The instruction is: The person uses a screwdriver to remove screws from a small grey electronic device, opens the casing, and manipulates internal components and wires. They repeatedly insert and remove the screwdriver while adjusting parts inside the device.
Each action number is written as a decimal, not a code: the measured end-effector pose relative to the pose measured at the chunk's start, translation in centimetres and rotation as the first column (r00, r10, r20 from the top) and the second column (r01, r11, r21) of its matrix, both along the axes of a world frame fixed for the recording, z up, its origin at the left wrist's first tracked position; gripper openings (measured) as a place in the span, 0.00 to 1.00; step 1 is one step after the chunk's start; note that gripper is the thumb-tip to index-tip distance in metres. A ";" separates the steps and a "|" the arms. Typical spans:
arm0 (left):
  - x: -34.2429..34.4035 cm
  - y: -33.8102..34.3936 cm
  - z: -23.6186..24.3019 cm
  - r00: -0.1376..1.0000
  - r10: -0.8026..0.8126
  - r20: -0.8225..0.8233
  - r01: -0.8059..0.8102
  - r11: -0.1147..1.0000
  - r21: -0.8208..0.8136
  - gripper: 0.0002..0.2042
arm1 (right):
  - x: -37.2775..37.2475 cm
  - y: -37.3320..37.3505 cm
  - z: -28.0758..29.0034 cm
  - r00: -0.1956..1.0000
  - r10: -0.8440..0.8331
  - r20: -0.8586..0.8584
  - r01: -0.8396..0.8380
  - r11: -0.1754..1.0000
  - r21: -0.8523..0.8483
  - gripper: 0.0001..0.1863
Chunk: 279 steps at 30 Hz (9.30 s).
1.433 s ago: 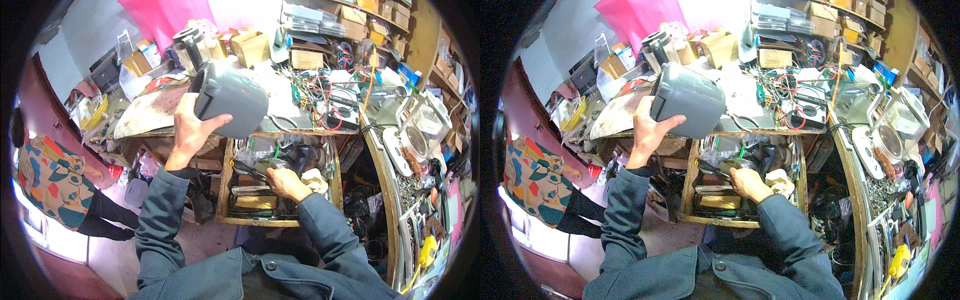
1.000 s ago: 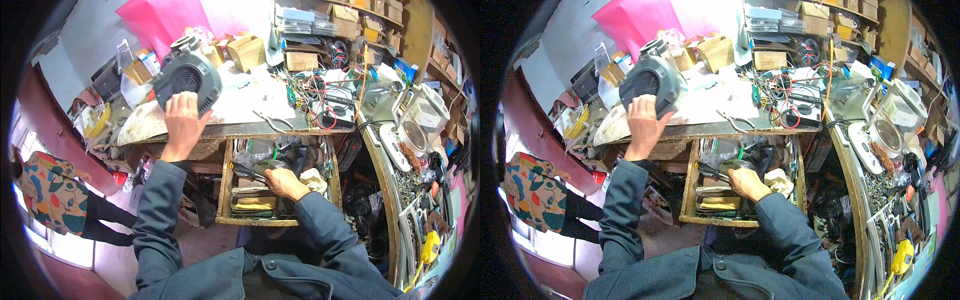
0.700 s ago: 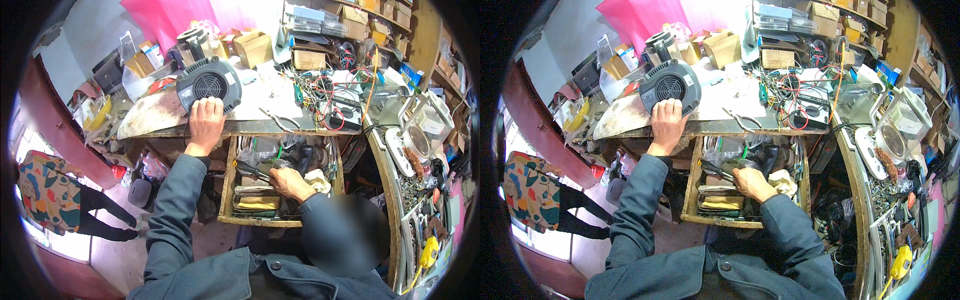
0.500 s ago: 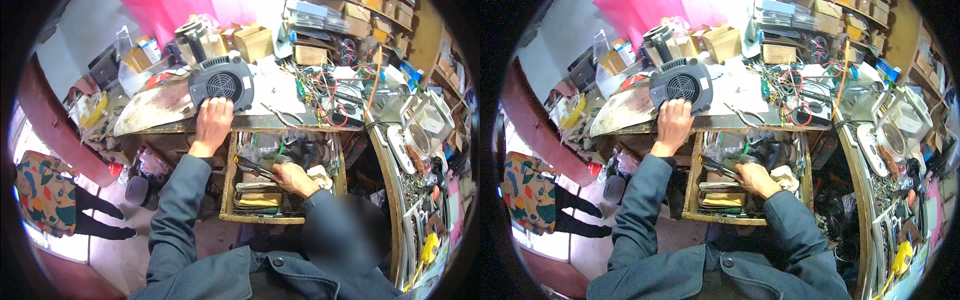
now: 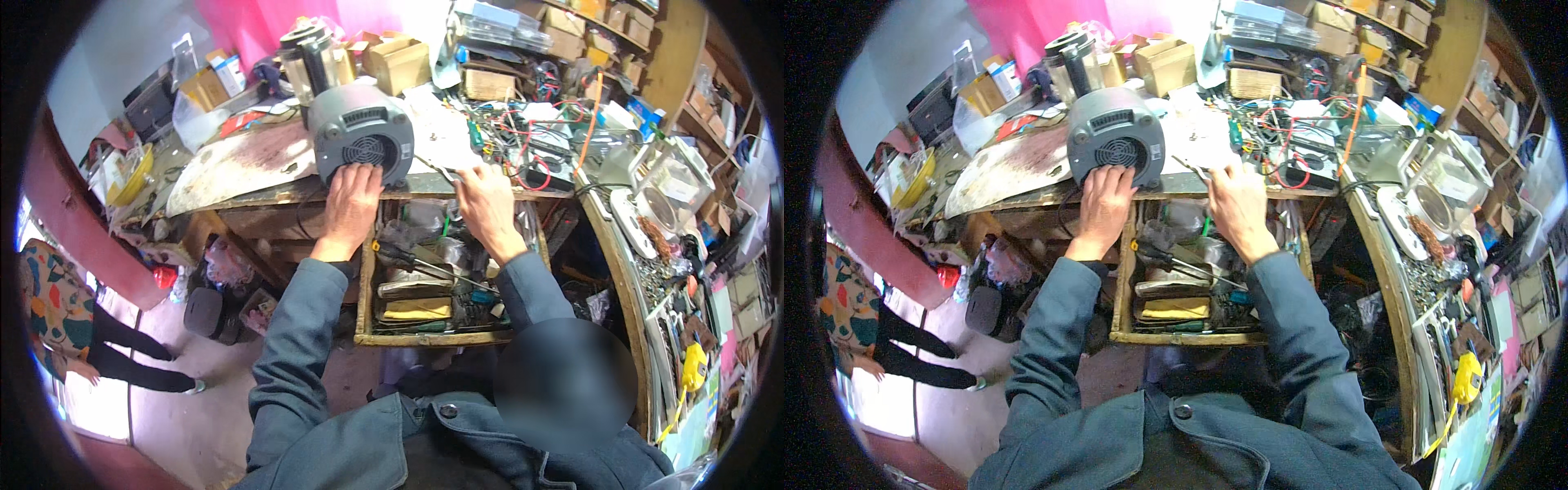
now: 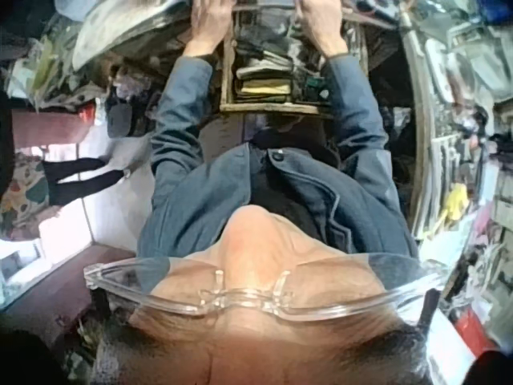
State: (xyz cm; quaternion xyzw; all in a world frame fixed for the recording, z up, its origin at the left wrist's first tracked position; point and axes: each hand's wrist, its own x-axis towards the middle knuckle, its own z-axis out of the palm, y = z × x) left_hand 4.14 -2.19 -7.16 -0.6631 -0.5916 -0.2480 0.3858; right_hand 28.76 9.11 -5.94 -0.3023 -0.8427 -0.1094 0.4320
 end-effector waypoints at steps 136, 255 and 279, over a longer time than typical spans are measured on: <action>-0.7 -1.8 9.5 0.928 -0.087 0.363 0.038 0.989 0.141 0.17 | -11.1 3.8 8.5 0.791 0.297 -0.534 -0.458 0.867 -0.197 0.08; -0.8 -1.3 9.3 0.935 -0.100 0.340 0.031 0.978 0.205 0.20 | -13.4 -5.9 9.8 0.916 0.219 -0.336 -0.251 0.967 -0.053 0.05; -0.8 -0.8 8.6 0.968 -0.094 0.233 0.014 0.946 0.325 0.19 | -12.7 -4.1 10.1 0.847 0.319 -0.425 -0.461 0.839 -0.289 0.16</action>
